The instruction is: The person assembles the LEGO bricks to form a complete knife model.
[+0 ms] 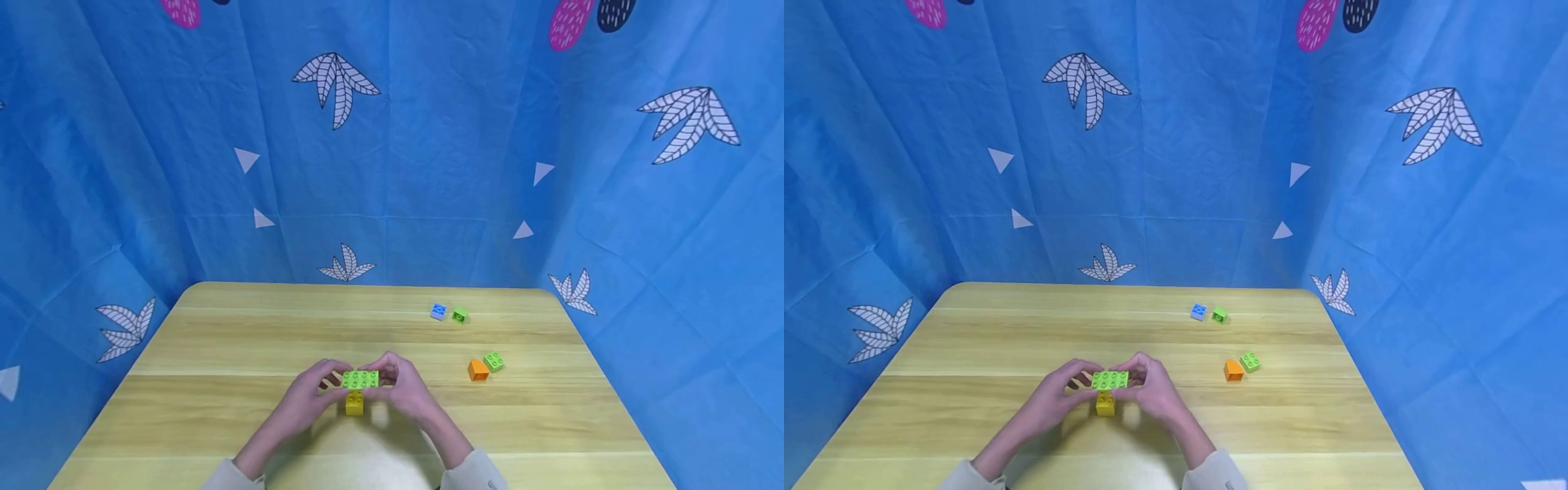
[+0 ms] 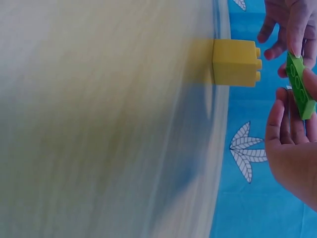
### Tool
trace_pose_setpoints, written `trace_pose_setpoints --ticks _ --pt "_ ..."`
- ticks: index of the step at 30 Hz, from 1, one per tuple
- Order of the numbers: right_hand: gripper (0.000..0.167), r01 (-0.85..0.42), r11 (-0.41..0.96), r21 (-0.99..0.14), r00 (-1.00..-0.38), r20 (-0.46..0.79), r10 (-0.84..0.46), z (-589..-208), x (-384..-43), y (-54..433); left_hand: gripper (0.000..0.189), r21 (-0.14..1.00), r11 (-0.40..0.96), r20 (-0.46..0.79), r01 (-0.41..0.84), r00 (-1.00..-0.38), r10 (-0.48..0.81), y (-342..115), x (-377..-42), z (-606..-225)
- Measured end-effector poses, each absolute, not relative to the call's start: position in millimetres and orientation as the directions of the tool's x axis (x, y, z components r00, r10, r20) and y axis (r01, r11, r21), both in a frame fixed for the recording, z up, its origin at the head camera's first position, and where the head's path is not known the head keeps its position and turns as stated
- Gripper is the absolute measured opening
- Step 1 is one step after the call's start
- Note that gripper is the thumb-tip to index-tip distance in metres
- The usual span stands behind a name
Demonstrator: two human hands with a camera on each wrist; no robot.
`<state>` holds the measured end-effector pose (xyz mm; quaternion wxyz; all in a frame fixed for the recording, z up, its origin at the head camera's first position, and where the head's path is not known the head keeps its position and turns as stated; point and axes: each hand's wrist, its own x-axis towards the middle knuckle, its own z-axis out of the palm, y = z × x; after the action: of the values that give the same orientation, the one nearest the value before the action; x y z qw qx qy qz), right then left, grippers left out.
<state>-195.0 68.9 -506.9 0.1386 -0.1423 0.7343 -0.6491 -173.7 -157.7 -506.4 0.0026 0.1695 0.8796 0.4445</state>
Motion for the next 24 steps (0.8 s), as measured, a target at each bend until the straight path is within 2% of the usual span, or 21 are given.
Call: trace_pose_setpoints --ticks 9,17,24 --pt "0.037 -0.013 0.159 -0.987 -0.911 -0.053 -0.408 -508.5 -187.7 68.4 0.037 0.76 0.564 0.152 0.323 -0.932 0.329 -165.0 -167.5 -513.0" --pt "0.037 -0.104 0.262 -0.96 -0.901 -0.02 -0.433 -512.2 -187.5 66.8 0.033 0.775 0.558 0.12 0.297 -0.936 0.332 -168.1 -164.4 -516.2" --pt "0.036 -0.107 0.298 -0.948 -0.913 -0.025 -0.408 -513.8 -186.5 65.3 0.032 0.774 0.552 0.118 0.31 -0.927 0.355 -169.1 -164.7 -519.3"
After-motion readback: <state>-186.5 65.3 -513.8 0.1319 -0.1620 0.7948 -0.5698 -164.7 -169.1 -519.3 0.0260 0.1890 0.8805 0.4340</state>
